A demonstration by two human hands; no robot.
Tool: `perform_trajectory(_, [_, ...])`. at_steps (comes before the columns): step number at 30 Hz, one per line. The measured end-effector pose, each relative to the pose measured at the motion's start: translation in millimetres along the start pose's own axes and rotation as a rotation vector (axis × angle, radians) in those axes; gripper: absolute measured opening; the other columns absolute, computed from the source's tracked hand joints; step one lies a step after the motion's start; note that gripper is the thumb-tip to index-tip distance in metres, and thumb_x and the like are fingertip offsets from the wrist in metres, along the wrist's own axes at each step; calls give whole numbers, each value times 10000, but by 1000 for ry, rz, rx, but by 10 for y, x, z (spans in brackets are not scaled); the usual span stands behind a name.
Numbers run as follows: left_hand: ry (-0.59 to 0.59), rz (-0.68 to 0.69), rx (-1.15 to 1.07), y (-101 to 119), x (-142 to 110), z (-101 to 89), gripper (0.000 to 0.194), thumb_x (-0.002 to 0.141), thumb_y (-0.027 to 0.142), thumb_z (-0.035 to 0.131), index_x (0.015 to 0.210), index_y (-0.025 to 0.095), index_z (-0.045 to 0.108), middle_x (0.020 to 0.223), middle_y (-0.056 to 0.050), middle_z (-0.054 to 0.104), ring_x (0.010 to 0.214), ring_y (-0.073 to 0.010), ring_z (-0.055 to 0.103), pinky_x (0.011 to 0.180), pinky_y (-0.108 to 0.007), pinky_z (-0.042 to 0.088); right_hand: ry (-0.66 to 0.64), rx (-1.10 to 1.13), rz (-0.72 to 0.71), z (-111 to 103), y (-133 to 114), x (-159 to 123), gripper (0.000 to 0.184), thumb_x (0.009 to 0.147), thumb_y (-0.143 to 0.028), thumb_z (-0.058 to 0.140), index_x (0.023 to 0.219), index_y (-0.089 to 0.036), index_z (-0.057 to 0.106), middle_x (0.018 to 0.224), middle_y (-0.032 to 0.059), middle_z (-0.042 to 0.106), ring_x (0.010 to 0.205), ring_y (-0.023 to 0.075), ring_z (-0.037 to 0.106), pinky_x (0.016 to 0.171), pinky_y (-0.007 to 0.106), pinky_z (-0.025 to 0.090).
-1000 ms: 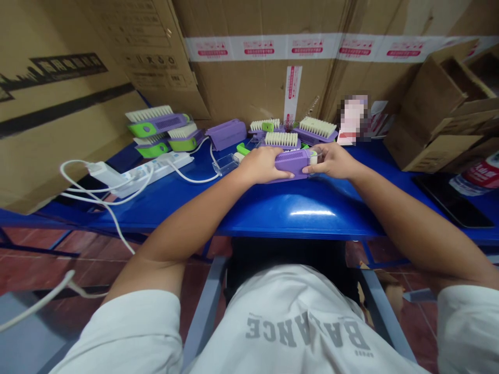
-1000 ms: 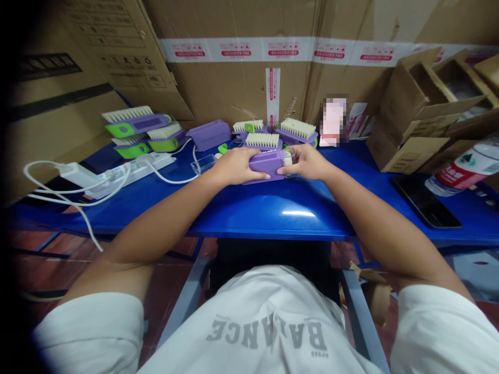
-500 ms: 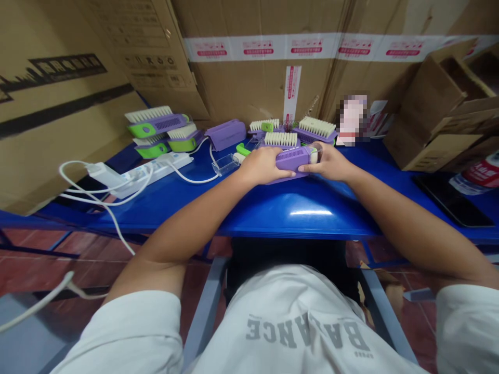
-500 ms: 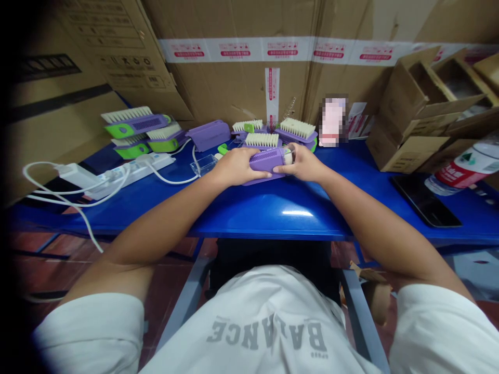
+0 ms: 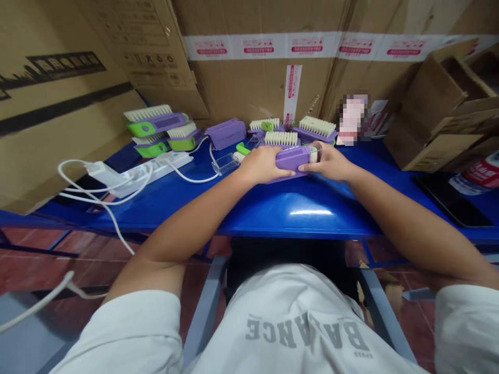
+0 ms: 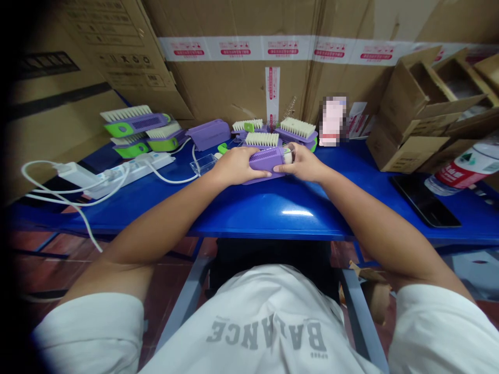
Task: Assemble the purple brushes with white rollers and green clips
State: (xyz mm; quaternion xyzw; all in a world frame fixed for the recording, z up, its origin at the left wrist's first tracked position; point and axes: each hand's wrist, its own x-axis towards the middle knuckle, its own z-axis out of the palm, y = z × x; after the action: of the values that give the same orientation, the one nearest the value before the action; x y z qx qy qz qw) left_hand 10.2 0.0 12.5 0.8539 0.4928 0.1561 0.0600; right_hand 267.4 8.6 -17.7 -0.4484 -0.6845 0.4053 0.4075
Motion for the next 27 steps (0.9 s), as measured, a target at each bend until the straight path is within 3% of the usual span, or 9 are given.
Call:
perform_trajectory(7, [7, 7, -10, -16, 0, 13, 652, 926, 652, 887, 1435, 250, 821, 1427, -112, 869, 1312, -380, 814, 1078, -429, 629, -2, 6, -9, -4, 8, 8, 820, 456, -596, 1156, 1001, -266, 639, 924, -19, 743, 856, 223, 664, 891, 443, 599])
perform_trajectory(17, [1, 0, -12, -14, 8, 5, 645, 924, 644, 890, 1426, 244, 823, 1432, -117, 869, 1315, -391, 816, 1080, -442, 631, 9, 9, -2, -9, 20, 11, 757, 480, -478, 1165, 996, -269, 652, 928, -3, 726, 868, 245, 669, 904, 472, 629])
perform_trajectory(27, [8, -3, -18, -22, 3, 19, 648, 921, 654, 891, 1424, 251, 826, 1424, -111, 871, 1307, -388, 814, 1082, -442, 627, 15, -2, -19, 7, -7, 2, 811, 445, -578, 1162, 994, -275, 648, 923, -11, 726, 854, 233, 656, 918, 481, 645])
